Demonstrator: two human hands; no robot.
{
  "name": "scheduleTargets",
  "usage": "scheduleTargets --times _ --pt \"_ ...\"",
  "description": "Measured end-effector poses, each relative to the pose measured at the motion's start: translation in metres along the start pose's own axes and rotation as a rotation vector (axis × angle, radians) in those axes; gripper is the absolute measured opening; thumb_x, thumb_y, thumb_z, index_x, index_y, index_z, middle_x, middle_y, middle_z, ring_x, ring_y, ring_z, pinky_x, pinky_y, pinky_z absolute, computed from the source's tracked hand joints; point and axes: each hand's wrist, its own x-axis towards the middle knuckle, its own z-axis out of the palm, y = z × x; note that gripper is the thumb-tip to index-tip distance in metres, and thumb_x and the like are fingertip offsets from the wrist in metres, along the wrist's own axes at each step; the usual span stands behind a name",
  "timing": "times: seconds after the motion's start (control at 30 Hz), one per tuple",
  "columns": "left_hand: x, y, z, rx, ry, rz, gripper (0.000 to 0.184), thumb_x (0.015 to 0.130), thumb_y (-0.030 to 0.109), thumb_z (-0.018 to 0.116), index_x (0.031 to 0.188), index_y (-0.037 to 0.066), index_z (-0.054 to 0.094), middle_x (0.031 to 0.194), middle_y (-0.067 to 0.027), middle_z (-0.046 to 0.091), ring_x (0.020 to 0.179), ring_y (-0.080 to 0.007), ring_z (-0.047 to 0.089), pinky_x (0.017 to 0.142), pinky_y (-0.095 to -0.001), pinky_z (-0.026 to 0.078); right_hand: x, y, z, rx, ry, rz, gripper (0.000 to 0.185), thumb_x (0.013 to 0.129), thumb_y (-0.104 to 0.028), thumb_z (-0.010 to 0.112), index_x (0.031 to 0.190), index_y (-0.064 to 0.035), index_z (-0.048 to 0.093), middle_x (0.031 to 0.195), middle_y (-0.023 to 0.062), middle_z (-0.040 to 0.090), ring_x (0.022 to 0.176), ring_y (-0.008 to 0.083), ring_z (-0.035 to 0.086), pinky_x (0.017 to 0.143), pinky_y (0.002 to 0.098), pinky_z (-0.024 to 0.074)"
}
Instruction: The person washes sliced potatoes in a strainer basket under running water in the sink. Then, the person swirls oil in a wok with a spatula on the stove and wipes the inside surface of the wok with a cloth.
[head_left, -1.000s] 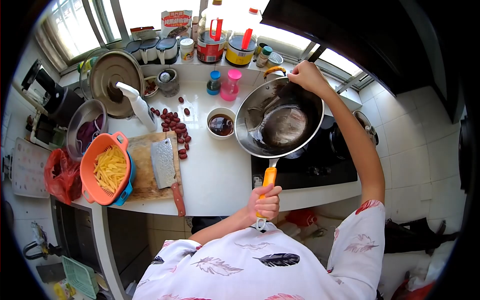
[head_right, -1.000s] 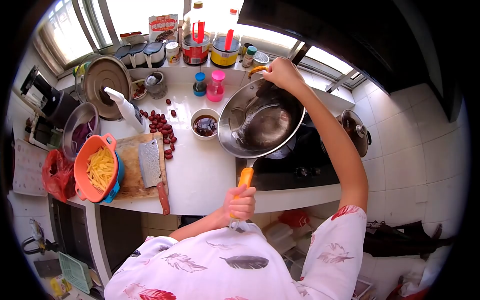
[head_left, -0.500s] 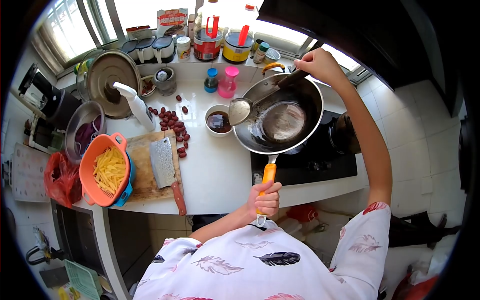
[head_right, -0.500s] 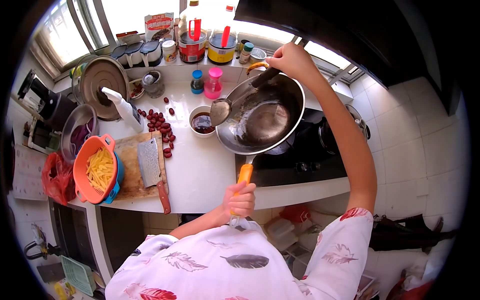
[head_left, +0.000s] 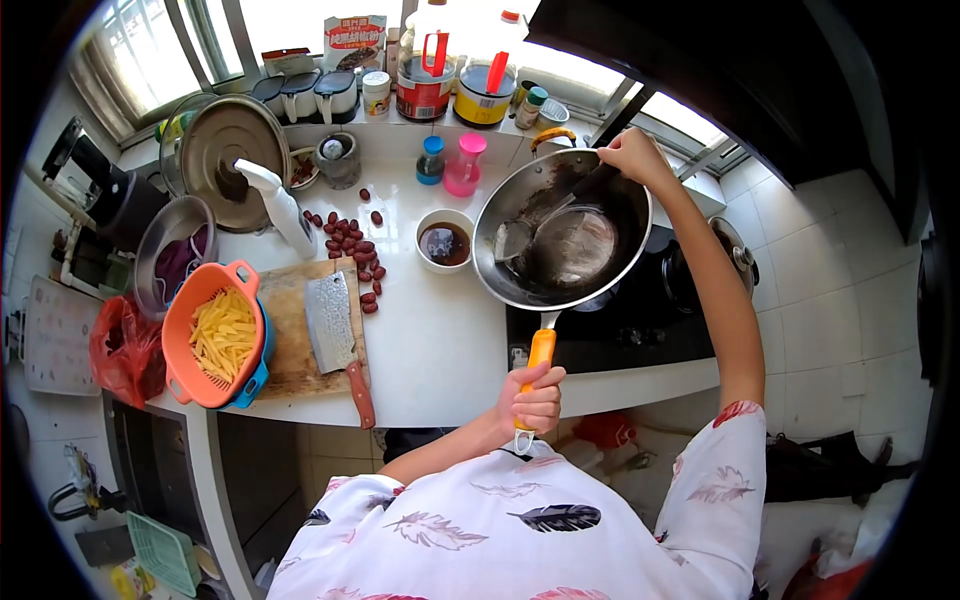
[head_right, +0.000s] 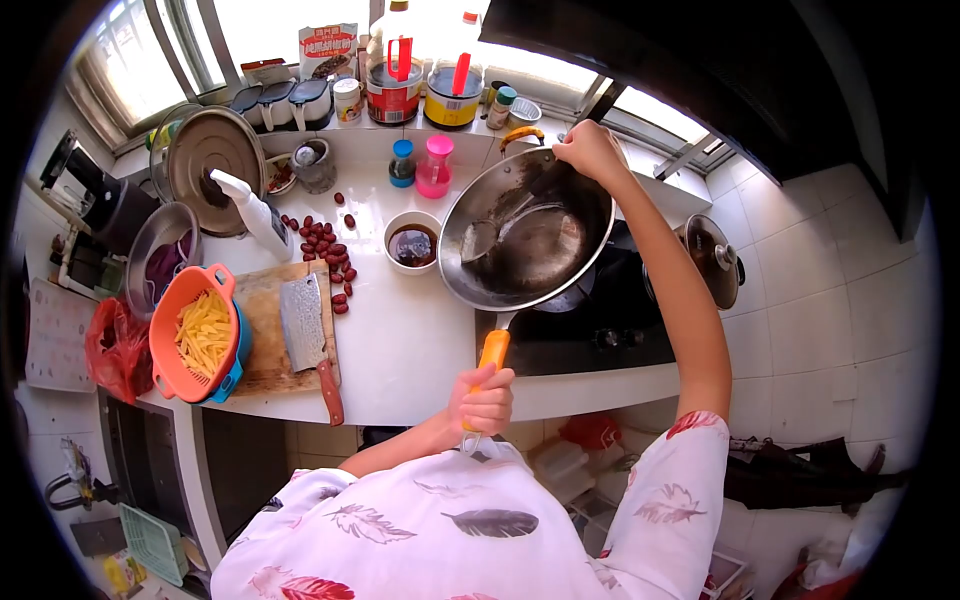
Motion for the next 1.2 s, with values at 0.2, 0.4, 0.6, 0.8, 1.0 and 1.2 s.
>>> scheduleTargets --times 0.2,0.4,0.6,0.8,1.0,1.2 --pt "0.002 -0.002 -0.001 0.009 0.002 0.001 0.032 0.090 0.028 0.034 0.065 0.009 0.032 0.044 0.0000 0.036 0.036 -0.0069 0.036 0.038 -0.0199 0.032 0.001 -0.039 -0.010 0.270 -0.070 0.073 0.024 0.066 -0.027 0.058 0.065 -0.0037 0.062 0.046 0.0041 0.050 0.038 0.0119 0.046 0.037 0.0254 0.0358" --pt "0.001 -0.001 0.000 0.022 0.009 0.005 0.032 0.091 0.029 0.034 0.065 0.010 0.032 0.044 0.0001 0.036 0.036 -0.0069 0.036 0.038 -0.0200 0.031 -0.010 -0.071 -0.017 0.373 -0.145 -0.028 0.029 0.074 -0.032 0.059 0.074 -0.0033 0.064 0.052 0.0002 0.050 0.042 0.0064 0.044 0.035 0.0181 0.0260" --pt "0.002 -0.001 0.000 0.010 -0.003 -0.001 0.032 0.091 0.029 0.034 0.065 0.010 0.032 0.044 0.0002 0.036 0.036 -0.0069 0.036 0.038 -0.0202 0.031 0.000 -0.043 -0.054 0.103 -0.044 0.000 0.026 0.066 -0.025 0.057 0.055 -0.0011 0.057 0.045 0.0055 0.050 0.039 0.0132 0.048 0.041 0.0256 0.0391" --pt "0.000 0.000 0.001 0.014 0.006 -0.007 0.032 0.091 0.029 0.033 0.065 0.010 0.032 0.044 0.0001 0.036 0.036 -0.0070 0.036 0.039 -0.0202 0.032 0.012 -0.007 -0.036 -0.170 -0.048 0.034 0.024 0.061 -0.025 0.058 0.054 -0.0022 0.060 0.048 0.0094 0.054 0.044 0.0190 0.054 0.051 0.0286 0.0448" --pt "0.001 -0.001 0.002 0.004 0.006 0.000 0.033 0.091 0.029 0.033 0.064 0.010 0.032 0.044 0.0002 0.035 0.036 -0.0070 0.036 0.038 -0.0201 0.032 0.027 0.003 0.002 -0.038 0.023 -0.013 0.025 0.061 -0.029 0.061 0.067 -0.0049 0.066 0.059 0.0113 0.060 0.058 0.0229 0.060 0.061 0.0306 0.0470" --pt "0.001 -0.001 0.000 0.005 0.008 -0.001 0.033 0.090 0.029 0.034 0.065 0.010 0.032 0.044 0.0002 0.035 0.036 -0.0068 0.036 0.038 -0.0200 0.032 0.010 -0.038 -0.011 0.110 -0.019 -0.084 0.026 0.064 -0.029 0.059 0.066 -0.0035 0.065 0.055 0.0086 0.058 0.051 0.0175 0.056 0.055 0.0271 0.0449"
